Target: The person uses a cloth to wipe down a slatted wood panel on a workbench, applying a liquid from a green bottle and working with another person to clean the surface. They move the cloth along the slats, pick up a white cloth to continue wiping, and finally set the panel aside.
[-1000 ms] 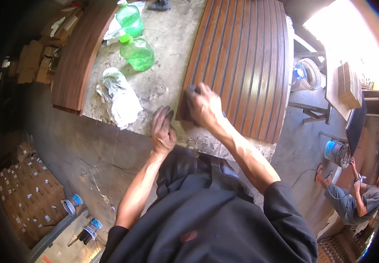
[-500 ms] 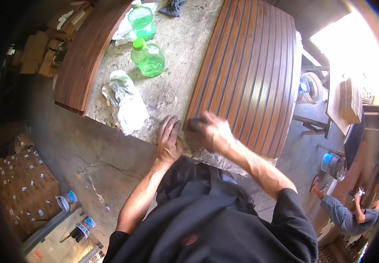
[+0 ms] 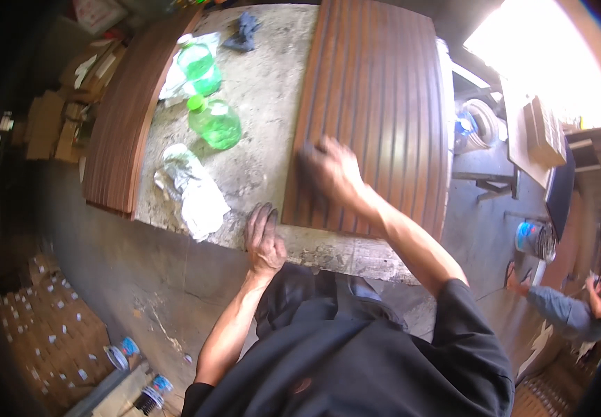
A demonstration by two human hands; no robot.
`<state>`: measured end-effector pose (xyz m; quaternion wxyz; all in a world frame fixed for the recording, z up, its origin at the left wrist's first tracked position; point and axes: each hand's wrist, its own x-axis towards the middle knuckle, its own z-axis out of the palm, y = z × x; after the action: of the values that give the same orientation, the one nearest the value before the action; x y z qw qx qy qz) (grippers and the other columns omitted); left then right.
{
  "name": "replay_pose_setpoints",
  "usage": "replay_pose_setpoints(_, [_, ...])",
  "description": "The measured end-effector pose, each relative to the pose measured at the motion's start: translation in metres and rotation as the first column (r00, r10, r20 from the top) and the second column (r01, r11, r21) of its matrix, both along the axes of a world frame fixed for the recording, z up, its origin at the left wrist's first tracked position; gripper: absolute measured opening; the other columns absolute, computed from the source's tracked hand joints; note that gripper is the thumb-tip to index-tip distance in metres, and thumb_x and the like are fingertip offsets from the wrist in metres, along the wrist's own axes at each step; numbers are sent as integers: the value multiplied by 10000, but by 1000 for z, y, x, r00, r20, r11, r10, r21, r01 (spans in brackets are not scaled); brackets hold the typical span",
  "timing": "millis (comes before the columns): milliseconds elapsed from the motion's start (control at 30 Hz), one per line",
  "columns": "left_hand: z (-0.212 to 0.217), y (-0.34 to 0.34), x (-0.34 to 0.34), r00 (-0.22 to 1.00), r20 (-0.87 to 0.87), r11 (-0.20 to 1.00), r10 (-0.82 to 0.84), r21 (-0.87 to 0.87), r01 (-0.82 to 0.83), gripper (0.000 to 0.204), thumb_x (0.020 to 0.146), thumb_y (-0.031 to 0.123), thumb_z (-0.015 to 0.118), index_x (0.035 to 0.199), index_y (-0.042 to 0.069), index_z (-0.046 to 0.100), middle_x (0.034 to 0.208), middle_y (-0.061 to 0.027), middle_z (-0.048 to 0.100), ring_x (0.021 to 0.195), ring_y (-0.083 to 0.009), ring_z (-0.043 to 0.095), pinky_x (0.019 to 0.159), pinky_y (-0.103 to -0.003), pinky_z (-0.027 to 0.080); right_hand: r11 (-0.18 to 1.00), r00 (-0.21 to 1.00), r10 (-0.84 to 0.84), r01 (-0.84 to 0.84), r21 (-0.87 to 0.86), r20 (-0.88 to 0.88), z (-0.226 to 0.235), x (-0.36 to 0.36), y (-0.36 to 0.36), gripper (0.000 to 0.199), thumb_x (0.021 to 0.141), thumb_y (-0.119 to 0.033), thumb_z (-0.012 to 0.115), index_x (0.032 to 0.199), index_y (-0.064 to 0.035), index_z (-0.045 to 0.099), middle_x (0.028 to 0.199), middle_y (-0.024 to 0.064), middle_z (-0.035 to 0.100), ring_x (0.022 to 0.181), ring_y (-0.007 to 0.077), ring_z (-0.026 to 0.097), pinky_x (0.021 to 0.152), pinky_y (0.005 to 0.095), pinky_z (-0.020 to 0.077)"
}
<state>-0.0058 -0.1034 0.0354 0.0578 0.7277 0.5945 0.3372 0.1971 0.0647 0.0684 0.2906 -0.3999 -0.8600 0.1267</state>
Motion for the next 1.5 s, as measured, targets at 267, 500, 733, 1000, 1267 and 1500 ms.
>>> replay_pose_setpoints(267, [-4,-10,-15,999,-52,1000,-8,-30,6,441,803,16,475,1205,-92,621,1311,-255,598,1264,-466,536,1100,-555,415,992,995,98,-97,83,0,-41,2,-104,535,828,-205,661,1351,-131,578,1037,151,598,914,343,602,724,486,523])
replay_pose_setpoints(500, [-3,-2,2,993,-104,998,-59,-19,57,492,802,46,465,1259,-89,588,1335,-258,561,1279,-463,510,1117,-552,396,798,796,-603,603,12,56,-22,113,27,245,874,-145,671,1102,-65,631,1067,220,620,966,370,615,766,476,516])
replay_pose_setpoints(733, [-10,-4,1,995,-81,998,-51,-35,48,499,791,44,477,1261,-75,593,1328,-255,561,1281,-477,504,1112,-581,383,986,989,-148,146,-81,-21,2,62,-119,494,797,-166,672,1280,-110,590,1069,183,588,997,373,596,806,500,491])
replay_pose_setpoints(1000, [-49,-16,-44,991,-113,994,-72,74,81,540,1011,344,499,1342,-80,546,1366,-301,548,1269,-504,518,1077,-605,407,753,751,-658,657,-27,-65,-36,102,12,296,915,-74,554,1201,-40,619,1075,235,594,1029,397,616,857,502,527])
replay_pose_setpoints(1267, [-14,-11,-18,977,-145,984,-154,62,164,429,1034,254,448,1348,-5,585,1368,-240,578,1275,-444,540,1070,-574,451,984,981,-177,177,-6,-77,-78,55,-125,557,899,-162,564,1441,-98,451,1318,242,502,1221,415,533,949,540,510])
replay_pose_setpoints(1500, [-8,28,-34,924,-67,924,-376,54,379,427,1018,255,538,1316,-47,595,1331,-264,602,1246,-434,570,1052,-524,477,557,556,-830,822,-119,-48,-14,124,-37,256,900,-135,582,1136,-36,583,1086,232,581,997,402,608,789,508,520])
